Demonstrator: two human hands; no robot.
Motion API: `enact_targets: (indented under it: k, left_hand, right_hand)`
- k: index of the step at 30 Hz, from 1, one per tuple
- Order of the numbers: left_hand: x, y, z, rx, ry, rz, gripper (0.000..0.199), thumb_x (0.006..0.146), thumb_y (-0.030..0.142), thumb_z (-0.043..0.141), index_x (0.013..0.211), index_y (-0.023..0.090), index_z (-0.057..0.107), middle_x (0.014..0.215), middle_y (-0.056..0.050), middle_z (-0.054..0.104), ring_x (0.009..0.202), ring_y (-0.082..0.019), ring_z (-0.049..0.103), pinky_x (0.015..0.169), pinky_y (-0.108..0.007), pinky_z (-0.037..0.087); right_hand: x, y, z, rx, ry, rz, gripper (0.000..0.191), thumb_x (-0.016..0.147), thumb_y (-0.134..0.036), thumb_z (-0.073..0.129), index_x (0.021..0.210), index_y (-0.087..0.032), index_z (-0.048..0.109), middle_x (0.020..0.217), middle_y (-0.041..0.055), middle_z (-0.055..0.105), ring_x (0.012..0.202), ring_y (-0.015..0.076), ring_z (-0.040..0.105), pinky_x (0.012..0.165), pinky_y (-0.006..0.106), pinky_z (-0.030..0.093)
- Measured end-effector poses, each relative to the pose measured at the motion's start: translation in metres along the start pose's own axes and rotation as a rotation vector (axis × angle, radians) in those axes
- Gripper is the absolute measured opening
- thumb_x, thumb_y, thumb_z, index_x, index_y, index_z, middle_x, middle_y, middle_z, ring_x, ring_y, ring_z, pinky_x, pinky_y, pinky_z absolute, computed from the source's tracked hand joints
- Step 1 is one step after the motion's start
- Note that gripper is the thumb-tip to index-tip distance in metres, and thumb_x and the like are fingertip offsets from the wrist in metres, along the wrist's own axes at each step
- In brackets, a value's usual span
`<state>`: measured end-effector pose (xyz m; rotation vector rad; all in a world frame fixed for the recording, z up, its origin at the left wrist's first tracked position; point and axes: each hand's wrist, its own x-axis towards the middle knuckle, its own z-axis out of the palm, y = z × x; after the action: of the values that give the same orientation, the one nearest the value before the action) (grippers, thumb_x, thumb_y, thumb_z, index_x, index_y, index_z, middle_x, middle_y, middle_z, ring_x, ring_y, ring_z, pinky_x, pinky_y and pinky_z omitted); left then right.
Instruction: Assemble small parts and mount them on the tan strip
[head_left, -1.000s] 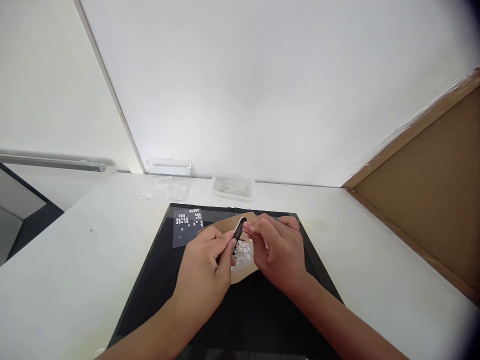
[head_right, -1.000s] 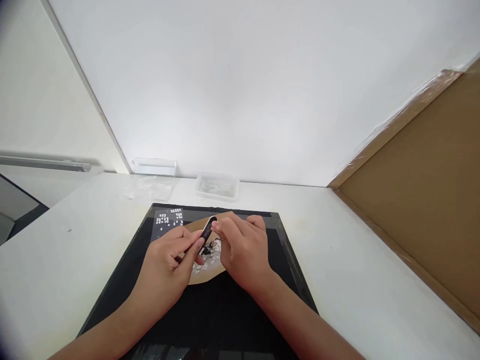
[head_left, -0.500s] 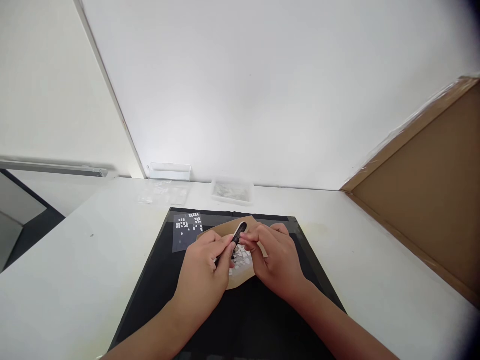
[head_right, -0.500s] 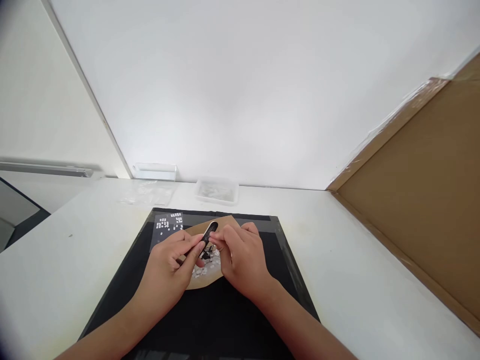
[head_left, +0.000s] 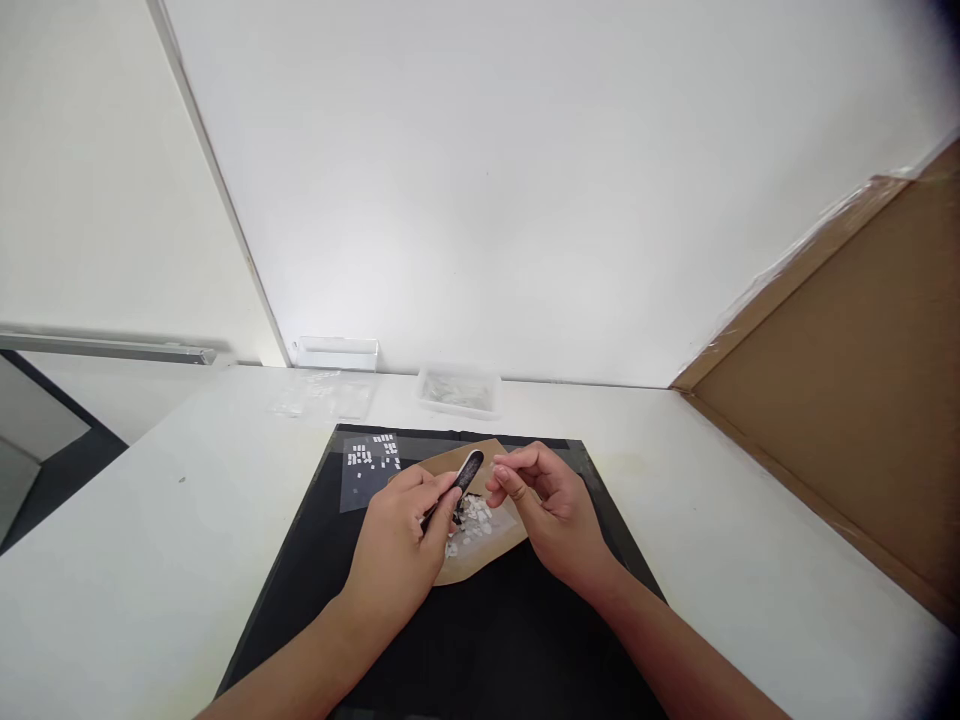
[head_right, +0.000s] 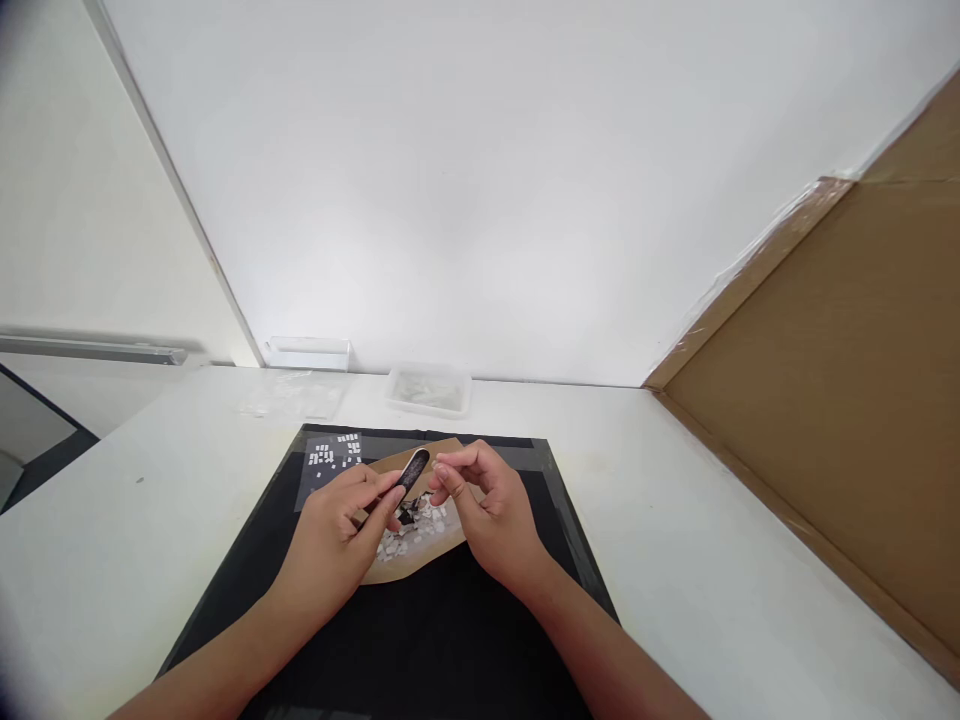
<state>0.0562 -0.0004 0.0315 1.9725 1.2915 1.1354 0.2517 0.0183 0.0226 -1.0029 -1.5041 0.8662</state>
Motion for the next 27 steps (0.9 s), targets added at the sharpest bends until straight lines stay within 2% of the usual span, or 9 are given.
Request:
enact_targets:
  k: [3,9,17,21,27]
  left_hand:
    - [0.0,0.0,0.0,0.012,-0.015,0.003,0.027,0.103,0.029,0.053,0.112,0.025,0.078,0.08,-0.003,0.064,0.076,-0.017,0.063,0.067,-0.027,0.049]
    - [0.001,0.003,-0.001,0.027,-0.049,-0.013,0.026,0.103,0.03,0.052,0.1,0.024,0.077,0.078,-0.003,0.062,0.077,-0.017,0.062,0.067,-0.027,0.048]
    - [-0.002,0.003,0.0,0.009,-0.071,-0.002,0.028,0.104,0.031,0.052,0.118,0.03,0.076,0.08,-0.002,0.062,0.075,-0.016,0.062,0.069,-0.027,0.049]
    - [-0.001,0.003,0.001,0.009,-0.083,0.016,0.029,0.104,0.031,0.052,0.122,0.03,0.075,0.08,-0.002,0.062,0.074,-0.016,0.061,0.069,-0.028,0.048]
    - [0.0,-0.001,0.002,0.006,-0.076,0.03,0.029,0.103,0.032,0.053,0.122,0.03,0.075,0.081,-0.002,0.063,0.075,-0.016,0.061,0.07,-0.028,0.048]
  right_hand:
    - [0.0,0.0,0.0,0.014,-0.003,0.012,0.02,0.096,-0.043,0.067,0.096,-0.023,0.063,0.08,0.0014,0.071,0.067,0.0172,0.071,0.07,0.033,0.059]
    - [0.0,-0.001,-0.001,0.03,-0.016,0.0,0.018,0.097,-0.041,0.067,0.098,-0.023,0.064,0.081,0.0013,0.071,0.069,0.0168,0.071,0.071,0.033,0.059]
    - [0.0,0.006,-0.006,-0.012,-0.039,0.0,0.017,0.097,-0.04,0.067,0.1,-0.023,0.068,0.081,0.0018,0.074,0.074,0.0182,0.073,0.074,0.034,0.06]
    - [0.002,0.011,-0.012,-0.168,-0.052,-0.06,0.017,0.098,-0.04,0.065,0.103,-0.024,0.069,0.08,0.0019,0.075,0.077,0.0197,0.074,0.073,0.034,0.057]
    - [0.003,0.011,-0.016,-0.468,-0.01,-0.236,0.013,0.1,-0.037,0.062,0.102,-0.027,0.069,0.082,0.0003,0.077,0.081,0.0207,0.071,0.078,0.036,0.049]
